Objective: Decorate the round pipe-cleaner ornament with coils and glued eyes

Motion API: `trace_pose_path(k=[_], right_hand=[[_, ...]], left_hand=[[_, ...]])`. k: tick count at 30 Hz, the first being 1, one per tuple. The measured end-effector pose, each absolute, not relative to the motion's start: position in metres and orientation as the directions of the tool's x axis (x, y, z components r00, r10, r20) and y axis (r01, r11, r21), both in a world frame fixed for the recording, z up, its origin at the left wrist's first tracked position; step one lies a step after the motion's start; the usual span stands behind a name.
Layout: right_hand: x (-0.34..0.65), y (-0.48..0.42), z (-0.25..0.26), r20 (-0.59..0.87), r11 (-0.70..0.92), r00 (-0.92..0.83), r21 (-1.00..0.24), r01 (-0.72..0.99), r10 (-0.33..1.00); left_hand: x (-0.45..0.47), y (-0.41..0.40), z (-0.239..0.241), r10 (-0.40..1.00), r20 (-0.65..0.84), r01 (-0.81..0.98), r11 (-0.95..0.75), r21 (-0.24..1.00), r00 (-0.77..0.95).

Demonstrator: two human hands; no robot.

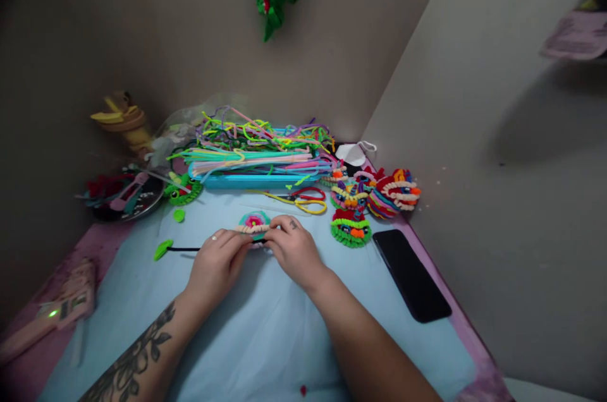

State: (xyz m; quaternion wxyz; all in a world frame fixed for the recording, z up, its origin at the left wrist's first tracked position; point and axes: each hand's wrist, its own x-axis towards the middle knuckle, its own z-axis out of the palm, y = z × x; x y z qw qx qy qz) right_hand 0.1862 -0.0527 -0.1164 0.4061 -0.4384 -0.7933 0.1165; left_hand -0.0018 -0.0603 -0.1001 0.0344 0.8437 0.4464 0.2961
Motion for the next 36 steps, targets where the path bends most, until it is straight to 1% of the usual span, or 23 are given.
trace_pose_path(k=[2,4,8,11,15,17,19,21,23,24,25,27,28,30,31,34,36], right_hand=[[0.184,-0.053,-0.116,0.546,0.590,-0.264,-0.595,0.545,0.795],[0.181,-0.054,-0.115,0.528,0.559,-0.212,-0.682,0.471,0.823],[0.174,-0.055,-0.113,0.379,0.380,-0.069,-0.867,0.322,0.923],[0.171,-0.056,-0.114,0.278,0.270,0.012,-0.942,0.202,0.961],[0.166,-0.055,-0.117,0.193,0.192,0.107,-0.981,0.023,0.975],[0.162,-0.055,-0.118,0.160,0.176,0.140,-0.978,-0.110,0.977],[0.157,-0.056,-0.119,0.116,0.151,0.140,-0.951,-0.269,0.983],[0.153,-0.057,-0.119,0.063,0.100,0.102,-0.910,-0.403,0.993],[0.150,-0.059,-0.117,0.033,0.061,0.071,-0.892,-0.447,0.997],[0.150,-0.060,-0.116,0.048,0.075,0.075,-0.906,-0.416,0.996],[0.151,-0.060,-0.114,0.084,0.108,0.085,-0.932,-0.345,0.993],[0.158,-0.060,-0.110,0.201,0.210,0.094,-0.972,-0.102,0.975],[0.162,-0.060,-0.108,0.267,0.265,0.081,-0.963,0.043,0.960],[0.172,-0.058,-0.106,0.391,0.369,0.019,-0.882,0.292,0.920],[0.177,-0.058,-0.106,0.450,0.423,-0.019,-0.821,0.383,0.893],[0.184,-0.057,-0.109,0.571,0.543,-0.139,-0.638,0.546,0.809],[0.184,-0.058,-0.110,0.583,0.568,-0.201,-0.560,0.602,0.787]], left_hand=[[-0.002,-0.060,-0.100,0.788,0.459,0.712,-0.591,0.379,0.410],[-0.002,-0.060,-0.099,0.803,0.454,0.689,-0.579,0.436,0.387],[-0.003,-0.060,-0.098,0.825,0.450,0.652,-0.553,0.519,0.341],[-0.002,-0.061,-0.097,0.826,0.452,0.620,-0.556,0.553,0.338],[0.002,-0.064,-0.097,0.829,0.453,0.588,-0.554,0.590,0.328],[0.005,-0.066,-0.098,0.824,0.464,0.576,-0.562,0.593,0.325],[0.007,-0.069,-0.098,0.810,0.487,0.560,-0.580,0.591,0.326],[0.010,-0.071,-0.099,0.796,0.513,0.538,-0.599,0.593,0.321],[0.011,-0.072,-0.100,0.793,0.526,0.527,-0.602,0.600,0.307],[0.011,-0.071,-0.101,0.797,0.524,0.532,-0.596,0.602,0.300],[0.010,-0.071,-0.101,0.804,0.517,0.546,-0.585,0.601,0.293],[0.006,-0.068,-0.101,0.821,0.496,0.593,-0.556,0.583,0.282],[0.004,-0.067,-0.101,0.827,0.488,0.620,-0.543,0.566,0.280],[0.001,-0.064,-0.100,0.831,0.476,0.676,-0.529,0.514,0.288],[-0.001,-0.064,-0.100,0.828,0.472,0.702,-0.528,0.477,0.302],[-0.001,-0.064,-0.099,0.810,0.460,0.766,-0.542,0.347,0.364],[0.000,-0.066,-0.099,0.800,0.452,0.787,-0.548,0.282,0.395]])
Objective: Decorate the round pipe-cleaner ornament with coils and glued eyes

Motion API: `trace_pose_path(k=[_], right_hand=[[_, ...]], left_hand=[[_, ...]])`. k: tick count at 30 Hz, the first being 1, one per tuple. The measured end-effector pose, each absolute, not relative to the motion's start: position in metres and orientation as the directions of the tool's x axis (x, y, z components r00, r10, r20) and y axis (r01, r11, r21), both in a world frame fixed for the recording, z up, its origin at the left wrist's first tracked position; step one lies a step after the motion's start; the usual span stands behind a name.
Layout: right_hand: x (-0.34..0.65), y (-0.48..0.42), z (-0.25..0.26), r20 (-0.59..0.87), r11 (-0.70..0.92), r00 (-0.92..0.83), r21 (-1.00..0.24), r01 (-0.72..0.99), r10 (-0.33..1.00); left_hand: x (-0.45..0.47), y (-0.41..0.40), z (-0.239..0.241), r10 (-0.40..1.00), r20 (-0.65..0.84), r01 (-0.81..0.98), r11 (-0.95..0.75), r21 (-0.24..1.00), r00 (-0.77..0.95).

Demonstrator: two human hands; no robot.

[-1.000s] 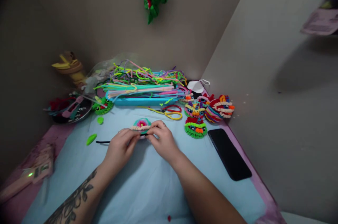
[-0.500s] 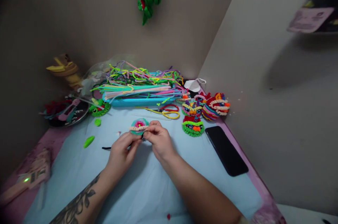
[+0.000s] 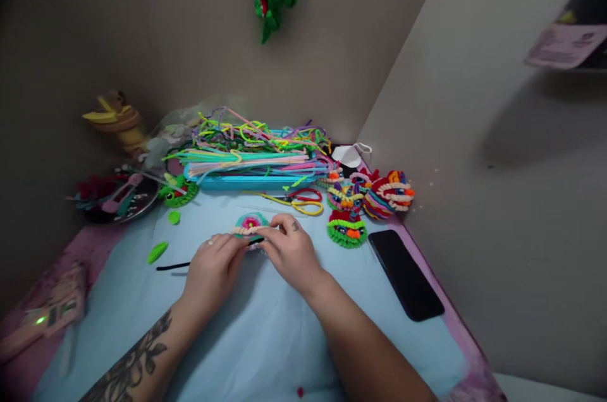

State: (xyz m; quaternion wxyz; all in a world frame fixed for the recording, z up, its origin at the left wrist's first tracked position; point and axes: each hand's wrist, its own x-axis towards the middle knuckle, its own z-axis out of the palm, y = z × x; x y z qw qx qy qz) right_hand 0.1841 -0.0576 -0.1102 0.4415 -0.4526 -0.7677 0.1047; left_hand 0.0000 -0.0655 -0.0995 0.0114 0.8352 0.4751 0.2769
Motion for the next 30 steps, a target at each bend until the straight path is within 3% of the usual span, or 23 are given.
trace_pose_path(k=[3,6,12,15,17,20,23,26,28,30], right_hand=[[0.181,-0.059,-0.110,0.564,0.573,-0.248,-0.523,0.631,0.788],[0.180,-0.059,-0.109,0.549,0.561,-0.231,-0.566,0.603,0.803],[0.179,-0.057,-0.107,0.419,0.397,-0.033,-0.827,0.399,0.907],[0.172,-0.058,-0.106,0.246,0.232,0.084,-0.962,0.143,0.966],[0.164,-0.059,-0.106,0.145,0.160,0.147,-0.983,-0.093,0.978],[0.153,-0.062,-0.109,-0.020,0.040,0.128,-0.893,-0.449,0.992],[0.150,-0.063,-0.111,-0.154,-0.147,-0.045,-0.763,-0.629,0.987],[0.157,-0.060,-0.110,-0.131,-0.151,-0.077,-0.832,-0.534,0.988],[0.167,-0.056,-0.107,-0.010,-0.013,-0.011,-0.949,-0.315,1.000],[0.177,-0.054,-0.104,0.127,0.130,0.054,-0.991,-0.045,0.990]], left_hand=[[0.002,-0.067,-0.099,0.788,0.452,0.790,-0.561,0.248,0.417],[0.003,-0.066,-0.099,0.782,0.482,0.757,-0.575,0.311,0.396],[0.003,-0.065,-0.101,0.824,0.450,0.715,-0.541,0.442,0.345],[0.006,-0.068,-0.103,0.836,0.437,0.664,-0.535,0.522,0.331],[0.009,-0.071,-0.102,0.840,0.444,0.614,-0.535,0.580,0.313],[0.016,-0.077,-0.101,0.827,0.479,0.561,-0.555,0.615,0.294],[0.020,-0.081,-0.101,0.813,0.506,0.557,-0.573,0.602,0.288],[0.017,-0.077,-0.100,0.832,0.488,0.551,-0.546,0.632,0.265],[0.012,-0.072,-0.099,0.859,0.459,0.551,-0.502,0.667,0.227],[0.007,-0.067,-0.098,0.880,0.426,0.566,-0.464,0.682,0.207]])
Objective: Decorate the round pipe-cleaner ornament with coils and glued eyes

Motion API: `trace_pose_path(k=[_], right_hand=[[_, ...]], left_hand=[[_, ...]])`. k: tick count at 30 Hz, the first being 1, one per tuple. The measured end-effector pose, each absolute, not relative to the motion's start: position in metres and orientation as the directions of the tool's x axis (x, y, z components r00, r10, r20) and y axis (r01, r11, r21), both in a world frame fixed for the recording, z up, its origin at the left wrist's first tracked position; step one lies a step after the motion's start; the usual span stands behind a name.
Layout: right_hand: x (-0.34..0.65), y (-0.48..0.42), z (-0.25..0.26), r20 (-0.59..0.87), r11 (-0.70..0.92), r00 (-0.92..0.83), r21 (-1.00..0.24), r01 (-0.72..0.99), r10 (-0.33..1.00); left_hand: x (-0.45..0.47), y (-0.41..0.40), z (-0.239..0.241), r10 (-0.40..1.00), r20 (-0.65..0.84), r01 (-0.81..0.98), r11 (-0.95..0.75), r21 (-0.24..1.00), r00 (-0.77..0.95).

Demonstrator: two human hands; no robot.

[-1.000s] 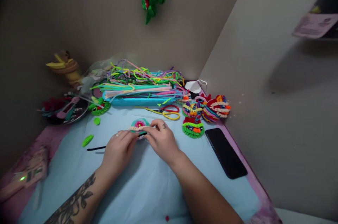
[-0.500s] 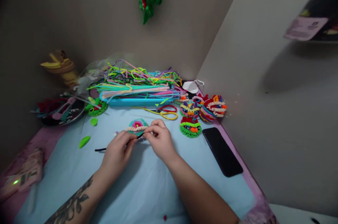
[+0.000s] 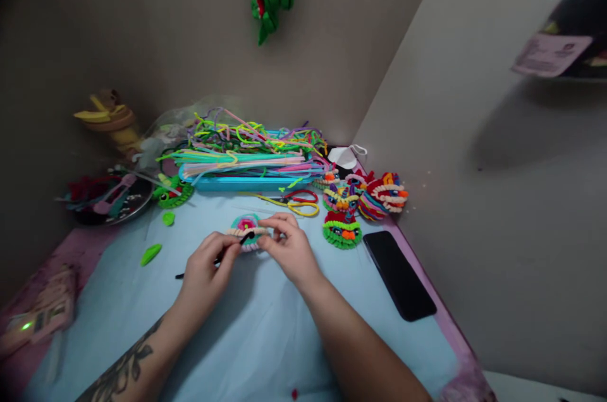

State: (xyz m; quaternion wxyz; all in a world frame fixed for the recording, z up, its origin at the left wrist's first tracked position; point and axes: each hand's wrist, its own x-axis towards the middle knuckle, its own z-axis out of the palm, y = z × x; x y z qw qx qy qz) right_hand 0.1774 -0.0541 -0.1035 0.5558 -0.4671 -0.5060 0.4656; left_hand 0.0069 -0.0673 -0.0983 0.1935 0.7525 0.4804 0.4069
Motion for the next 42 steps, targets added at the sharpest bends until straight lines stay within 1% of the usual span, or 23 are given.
trace_pose_path(k=[3,5,7,9,11,13,15,18,20,23,26,28,30,32,33,34,35,36,37,38,39,40,42], right_hand=[[0.188,-0.054,-0.102,0.310,0.278,0.089,-0.924,0.262,0.947],[0.190,-0.056,-0.102,0.428,0.385,0.026,-0.836,0.391,0.903],[0.189,-0.058,-0.104,0.507,0.479,-0.074,-0.742,0.470,0.859],[0.188,-0.059,-0.105,0.533,0.533,-0.169,-0.661,0.529,0.829],[0.186,-0.059,-0.105,0.533,0.552,-0.227,-0.600,0.579,0.815],[0.185,-0.059,-0.104,0.522,0.551,-0.247,-0.575,0.606,0.816],[0.185,-0.059,-0.103,0.509,0.535,-0.233,-0.599,0.595,0.829],[0.186,-0.058,-0.101,0.470,0.477,-0.159,-0.703,0.528,0.868],[0.186,-0.058,-0.101,0.414,0.406,-0.088,-0.790,0.459,0.906],[0.183,-0.059,-0.101,0.296,0.275,0.022,-0.910,0.309,0.955],[0.175,-0.061,-0.101,0.211,0.196,0.134,-0.973,0.121,0.968],[0.167,-0.062,-0.102,0.163,0.175,0.212,-0.984,-0.037,0.964],[0.159,-0.063,-0.104,0.055,0.115,0.241,-0.963,-0.244,0.969],[0.155,-0.064,-0.106,-0.084,-0.001,0.171,-0.899,-0.438,0.982],[0.155,-0.063,-0.108,-0.133,-0.060,0.114,-0.868,-0.493,0.984],[0.156,-0.062,-0.108,-0.151,-0.096,0.070,-0.857,-0.506,0.986],[0.159,-0.060,-0.108,-0.133,-0.095,0.046,-0.876,-0.473,0.990],[0.163,-0.059,-0.108,-0.083,-0.061,0.041,-0.919,-0.389,0.996],[0.169,-0.057,-0.106,-0.011,0.003,0.053,-0.966,-0.259,0.999],[0.175,-0.056,-0.105,0.083,0.089,0.066,-0.992,-0.088,0.994],[0.181,-0.055,-0.103,0.186,0.178,0.073,-0.979,0.096,0.980],[0.187,-0.054,-0.101,0.291,0.264,0.070,-0.928,0.262,0.954],[0.195,-0.055,-0.099,0.470,0.407,0.005,-0.771,0.490,0.883]], left_hand=[[0.002,-0.063,-0.098,0.881,0.400,0.627,-0.464,0.626,0.253],[0.002,-0.063,-0.098,0.859,0.409,0.681,-0.499,0.535,0.308],[0.003,-0.063,-0.100,0.831,0.429,0.726,-0.533,0.435,0.353],[0.005,-0.064,-0.101,0.807,0.445,0.751,-0.557,0.355,0.388],[0.006,-0.064,-0.101,0.789,0.452,0.757,-0.575,0.310,0.415],[0.006,-0.065,-0.101,0.787,0.452,0.749,-0.582,0.316,0.421],[0.005,-0.065,-0.100,0.801,0.445,0.730,-0.573,0.373,0.401],[0.004,-0.064,-0.098,0.826,0.431,0.690,-0.549,0.472,0.362],[0.003,-0.064,-0.098,0.842,0.416,0.667,-0.530,0.523,0.343],[0.003,-0.065,-0.097,0.875,0.370,0.629,-0.483,0.609,0.312],[0.007,-0.068,-0.097,0.896,0.343,0.577,-0.443,0.686,0.282],[0.011,-0.071,-0.097,0.895,0.355,0.542,-0.446,0.713,0.269],[0.016,-0.075,-0.098,0.886,0.383,0.516,-0.464,0.720,0.263],[0.018,-0.077,-0.098,0.876,0.407,0.504,-0.481,0.717,0.258],[0.018,-0.077,-0.099,0.873,0.416,0.503,-0.487,0.714,0.255],[0.017,-0.077,-0.099,0.871,0.423,0.507,-0.489,0.710,0.248],[0.016,-0.076,-0.100,0.872,0.427,0.515,-0.487,0.706,0.238],[0.014,-0.075,-0.100,0.874,0.429,0.529,-0.481,0.699,0.227],[0.011,-0.073,-0.100,0.876,0.430,0.550,-0.474,0.688,0.218],[0.009,-0.071,-0.100,0.877,0.431,0.577,-0.469,0.669,0.213],[0.007,-0.069,-0.101,0.875,0.434,0.608,-0.468,0.641,0.214],[0.005,-0.067,-0.101,0.869,0.440,0.642,-0.473,0.604,0.227],[0.002,-0.065,-0.102,0.849,0.455,0.702,-0.495,0.511,0.268]])
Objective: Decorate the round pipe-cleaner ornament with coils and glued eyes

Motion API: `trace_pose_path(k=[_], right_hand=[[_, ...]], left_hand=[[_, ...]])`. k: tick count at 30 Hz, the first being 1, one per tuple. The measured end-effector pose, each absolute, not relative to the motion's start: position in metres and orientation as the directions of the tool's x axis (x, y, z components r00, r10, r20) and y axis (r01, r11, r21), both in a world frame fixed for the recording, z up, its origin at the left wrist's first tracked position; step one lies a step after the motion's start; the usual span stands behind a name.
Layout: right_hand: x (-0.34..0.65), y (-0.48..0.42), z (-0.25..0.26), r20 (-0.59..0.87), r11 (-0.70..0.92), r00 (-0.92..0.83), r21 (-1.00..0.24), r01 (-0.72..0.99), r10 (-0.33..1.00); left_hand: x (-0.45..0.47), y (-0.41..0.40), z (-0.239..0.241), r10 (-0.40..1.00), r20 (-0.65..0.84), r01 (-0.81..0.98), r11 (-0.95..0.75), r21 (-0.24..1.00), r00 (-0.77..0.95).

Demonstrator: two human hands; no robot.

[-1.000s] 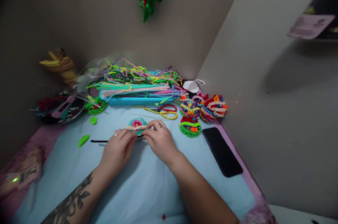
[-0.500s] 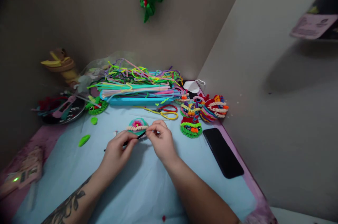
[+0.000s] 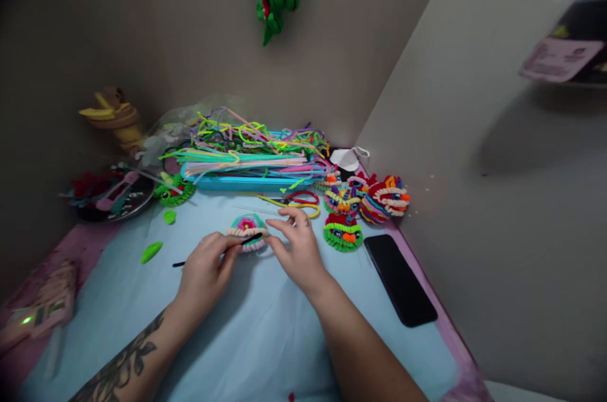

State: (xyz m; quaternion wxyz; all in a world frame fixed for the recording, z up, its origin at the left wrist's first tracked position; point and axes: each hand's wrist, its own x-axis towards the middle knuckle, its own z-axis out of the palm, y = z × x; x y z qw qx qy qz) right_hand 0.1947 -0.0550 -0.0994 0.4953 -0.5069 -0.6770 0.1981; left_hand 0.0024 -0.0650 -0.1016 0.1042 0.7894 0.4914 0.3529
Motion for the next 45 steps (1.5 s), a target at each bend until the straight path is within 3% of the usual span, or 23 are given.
trace_pose_path(k=[3,7,12,16,20,23,25,27,30,34,36,38,41,45], right_hand=[[0.197,-0.058,-0.100,0.576,0.532,-0.157,-0.572,0.624,0.803],[0.191,-0.060,-0.103,0.569,0.566,-0.254,-0.478,0.671,0.782],[0.191,-0.057,-0.106,0.575,0.558,-0.230,-0.496,0.665,0.785],[0.191,-0.057,-0.104,0.530,0.503,-0.141,-0.638,0.583,0.836],[0.185,-0.057,-0.099,0.376,0.352,0.007,-0.874,0.333,0.927],[0.175,-0.056,-0.101,0.194,0.197,0.107,-0.980,-0.022,0.975],[0.168,-0.056,-0.104,-0.023,-0.011,0.033,-0.941,-0.339,0.999],[0.163,-0.057,-0.107,-0.200,-0.239,-0.132,-0.791,-0.562,0.971],[0.161,-0.059,-0.108,-0.278,-0.358,-0.226,-0.672,-0.648,0.933],[0.171,-0.057,-0.105,-0.240,-0.260,-0.103,-0.850,-0.458,0.965],[0.180,-0.055,-0.102,-0.120,-0.110,0.024,-0.962,-0.250,0.992],[0.188,-0.054,-0.099,0.067,0.068,0.102,-0.998,-0.002,0.993],[0.194,-0.056,-0.097,0.288,0.265,0.033,-0.916,0.301,0.957],[0.192,-0.058,-0.100,0.428,0.439,-0.139,-0.756,0.485,0.893]], left_hand=[[0.002,-0.065,-0.103,0.807,0.486,0.759,-0.537,0.369,0.335],[0.004,-0.066,-0.103,0.765,0.517,0.781,-0.568,0.258,0.385],[0.005,-0.064,-0.101,0.775,0.508,0.731,-0.585,0.353,0.375],[0.003,-0.066,-0.100,0.808,0.481,0.723,-0.552,0.415,0.340],[0.004,-0.071,-0.097,0.825,0.469,0.664,-0.546,0.511,0.317],[0.009,-0.075,-0.095,0.803,0.505,0.631,-0.576,0.520,0.316],[0.013,-0.077,-0.096,0.769,0.553,0.642,-0.606,0.470,0.320],[0.016,-0.079,-0.097,0.732,0.595,0.659,-0.632,0.408,0.334],[0.016,-0.081,-0.099,0.722,0.605,0.652,-0.641,0.404,0.335],[0.008,-0.075,-0.098,0.829,0.502,0.625,-0.531,0.572,0.245],[0.004,-0.070,-0.097,0.884,0.420,0.618,-0.450,0.645,0.205],[0.001,-0.065,-0.096,0.911,0.363,0.616,-0.402,0.678,0.195],[0.000,-0.061,-0.096,0.905,0.356,0.648,-0.418,0.636,0.234],[0.001,-0.062,-0.098,0.853,0.396,0.719,-0.507,0.476,0.339]])
